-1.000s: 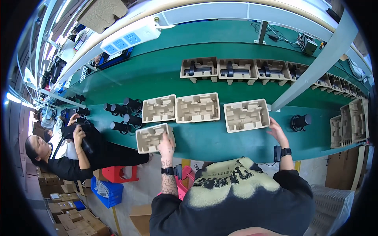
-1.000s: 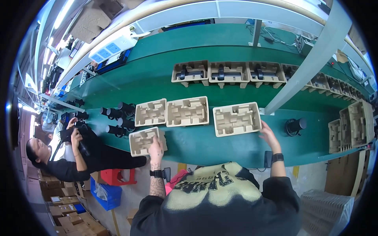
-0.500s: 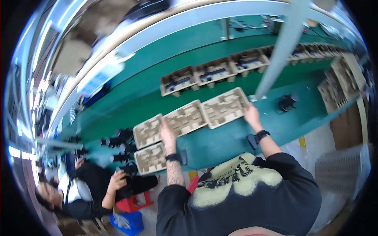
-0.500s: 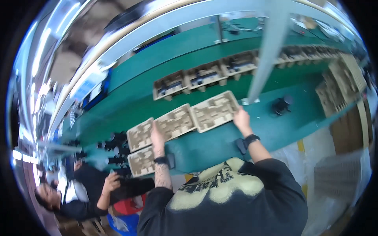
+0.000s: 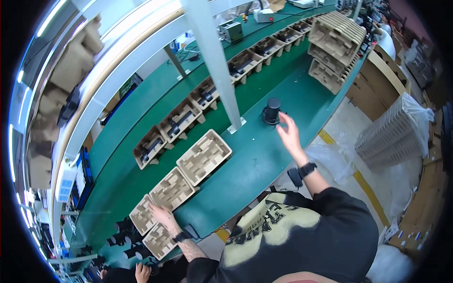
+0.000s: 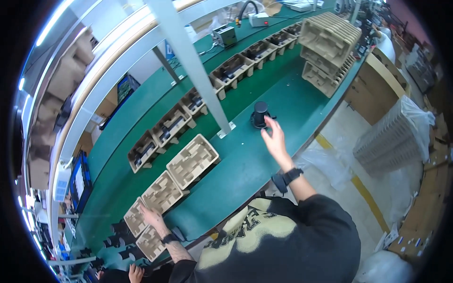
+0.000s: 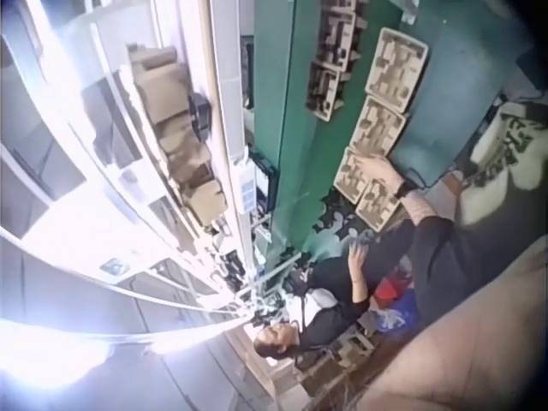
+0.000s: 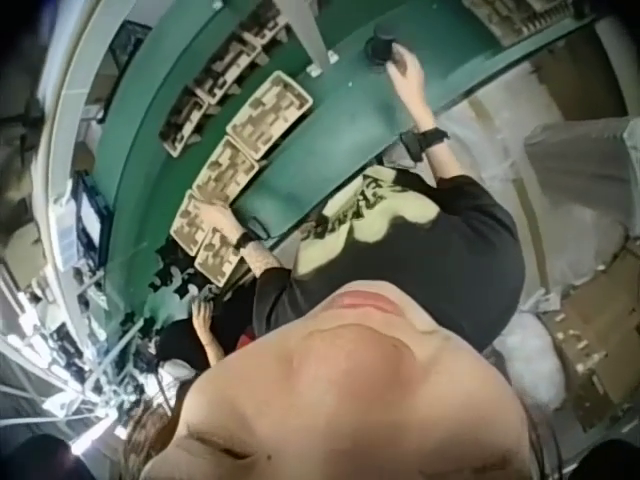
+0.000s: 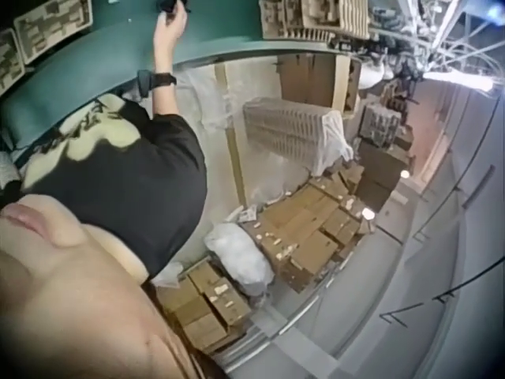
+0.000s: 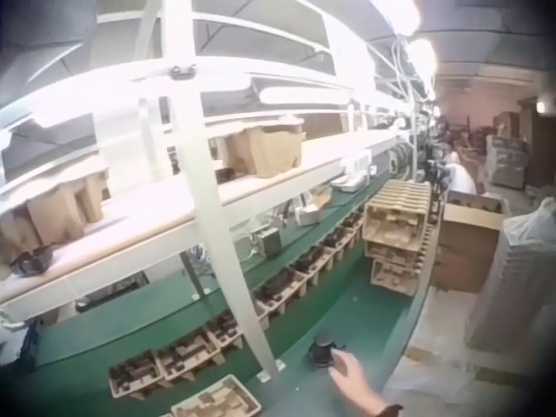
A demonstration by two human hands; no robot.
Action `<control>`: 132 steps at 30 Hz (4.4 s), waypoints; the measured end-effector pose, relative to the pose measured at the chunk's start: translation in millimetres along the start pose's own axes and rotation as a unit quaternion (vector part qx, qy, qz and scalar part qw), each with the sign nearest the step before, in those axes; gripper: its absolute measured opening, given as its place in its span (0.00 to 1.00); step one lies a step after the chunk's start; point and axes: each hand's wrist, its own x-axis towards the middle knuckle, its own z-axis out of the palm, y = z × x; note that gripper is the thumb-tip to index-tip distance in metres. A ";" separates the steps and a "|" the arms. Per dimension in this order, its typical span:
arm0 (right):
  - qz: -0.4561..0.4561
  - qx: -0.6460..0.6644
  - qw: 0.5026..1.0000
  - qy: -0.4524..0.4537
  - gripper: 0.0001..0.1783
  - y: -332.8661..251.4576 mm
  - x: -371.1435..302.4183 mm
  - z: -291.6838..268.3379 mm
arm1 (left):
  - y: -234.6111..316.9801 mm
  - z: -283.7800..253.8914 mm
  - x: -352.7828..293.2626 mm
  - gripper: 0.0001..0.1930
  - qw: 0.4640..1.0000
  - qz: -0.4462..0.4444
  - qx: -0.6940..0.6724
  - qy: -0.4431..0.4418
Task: Placing cylindrical electronic components into molded cardboard trays on an assembly line.
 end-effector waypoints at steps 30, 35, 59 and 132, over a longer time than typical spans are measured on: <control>-0.202 -0.036 0.919 0.338 0.46 93.5 356.8 -354.7 | 323.6 81.0 -161.2 0.27 0.837 0.170 -0.278 -0.439; -0.234 0.219 0.883 0.343 0.37 28.6 335.0 -362.4 | 376.5 22.6 -125.5 0.25 0.850 0.225 -0.264 -0.396; -0.037 0.387 0.921 -0.029 0.29 -197.8 145.8 -429.6 | 690.6 -183.7 -8.8 0.10 0.606 0.413 -0.616 -0.287; 0.047 -0.056 0.997 -0.038 0.18 12.5 261.0 -346.9 | 689.2 2.3 22.3 0.15 0.630 0.100 -0.515 -0.573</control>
